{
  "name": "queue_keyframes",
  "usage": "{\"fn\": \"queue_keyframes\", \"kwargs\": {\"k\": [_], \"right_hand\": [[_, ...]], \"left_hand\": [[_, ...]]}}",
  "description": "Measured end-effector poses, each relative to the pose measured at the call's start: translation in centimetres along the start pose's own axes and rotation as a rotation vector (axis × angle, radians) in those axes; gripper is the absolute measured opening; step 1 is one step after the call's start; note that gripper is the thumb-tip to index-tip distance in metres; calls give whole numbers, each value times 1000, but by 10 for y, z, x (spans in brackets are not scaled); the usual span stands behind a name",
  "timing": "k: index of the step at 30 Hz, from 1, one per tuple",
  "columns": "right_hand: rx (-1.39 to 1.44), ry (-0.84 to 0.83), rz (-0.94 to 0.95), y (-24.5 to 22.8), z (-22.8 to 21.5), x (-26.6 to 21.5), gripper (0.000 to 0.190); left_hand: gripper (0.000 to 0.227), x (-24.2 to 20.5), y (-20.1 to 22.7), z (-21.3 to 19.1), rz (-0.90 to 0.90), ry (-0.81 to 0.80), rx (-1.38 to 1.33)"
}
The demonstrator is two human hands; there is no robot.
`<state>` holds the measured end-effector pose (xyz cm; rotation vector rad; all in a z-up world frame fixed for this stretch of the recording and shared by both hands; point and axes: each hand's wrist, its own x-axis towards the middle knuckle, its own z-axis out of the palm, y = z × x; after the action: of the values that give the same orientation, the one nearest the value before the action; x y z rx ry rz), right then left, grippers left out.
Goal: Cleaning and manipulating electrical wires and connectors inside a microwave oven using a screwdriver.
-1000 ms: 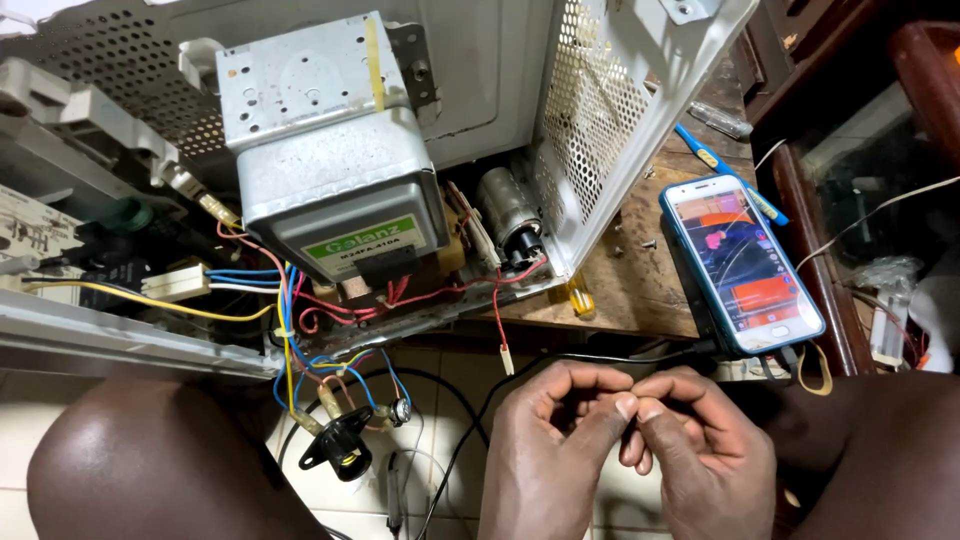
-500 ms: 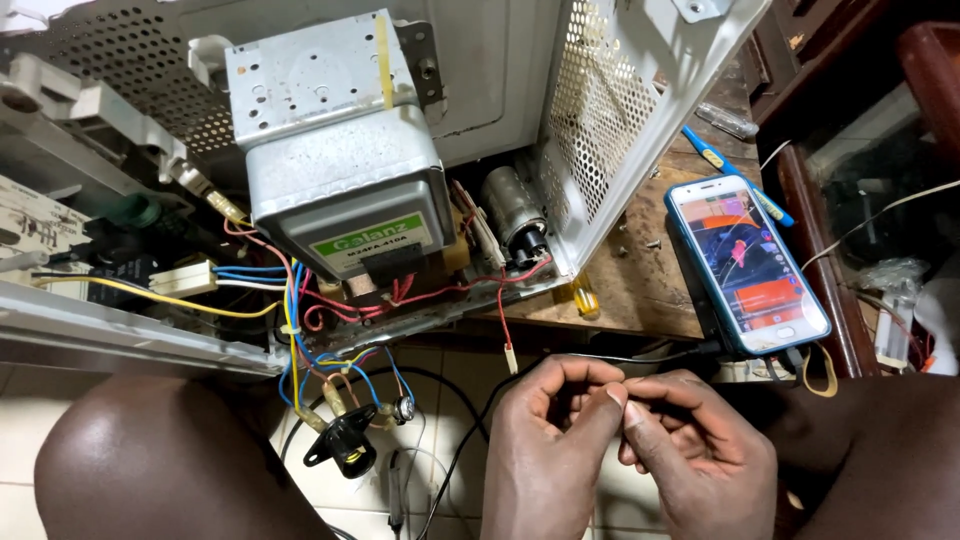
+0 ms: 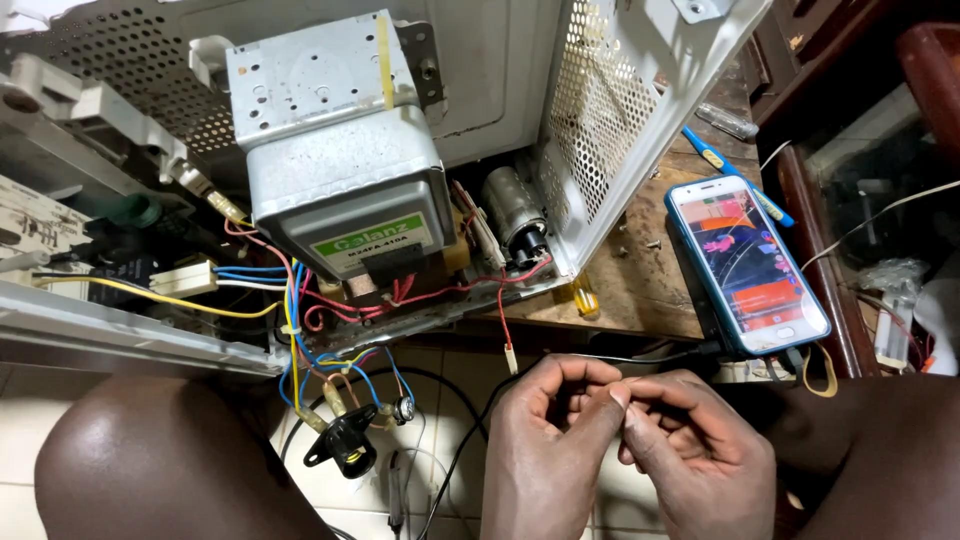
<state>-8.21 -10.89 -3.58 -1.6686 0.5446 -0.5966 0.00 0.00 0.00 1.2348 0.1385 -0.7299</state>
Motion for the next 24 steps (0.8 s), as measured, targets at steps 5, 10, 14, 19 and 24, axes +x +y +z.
{"fn": "queue_keyframes", "kwargs": {"k": [5,10,14,19,24], "right_hand": [[20,-1,31,-8,4,1,18],[14,7,53,-7,4,0,18],[44,22,76,-5,3,0,17],[63,15,86,-3,3,0,18],[69,35,28,0,4,-1,18]], "left_hand": [[14,-1,2,0,17,-2,29],[10,-1,-1,-1,34,0,57],[11,-1,1,-1,11,18,105],[12,-1,2,-1,12,13,121],[16,-2,5,-1,8,44,136]]}}
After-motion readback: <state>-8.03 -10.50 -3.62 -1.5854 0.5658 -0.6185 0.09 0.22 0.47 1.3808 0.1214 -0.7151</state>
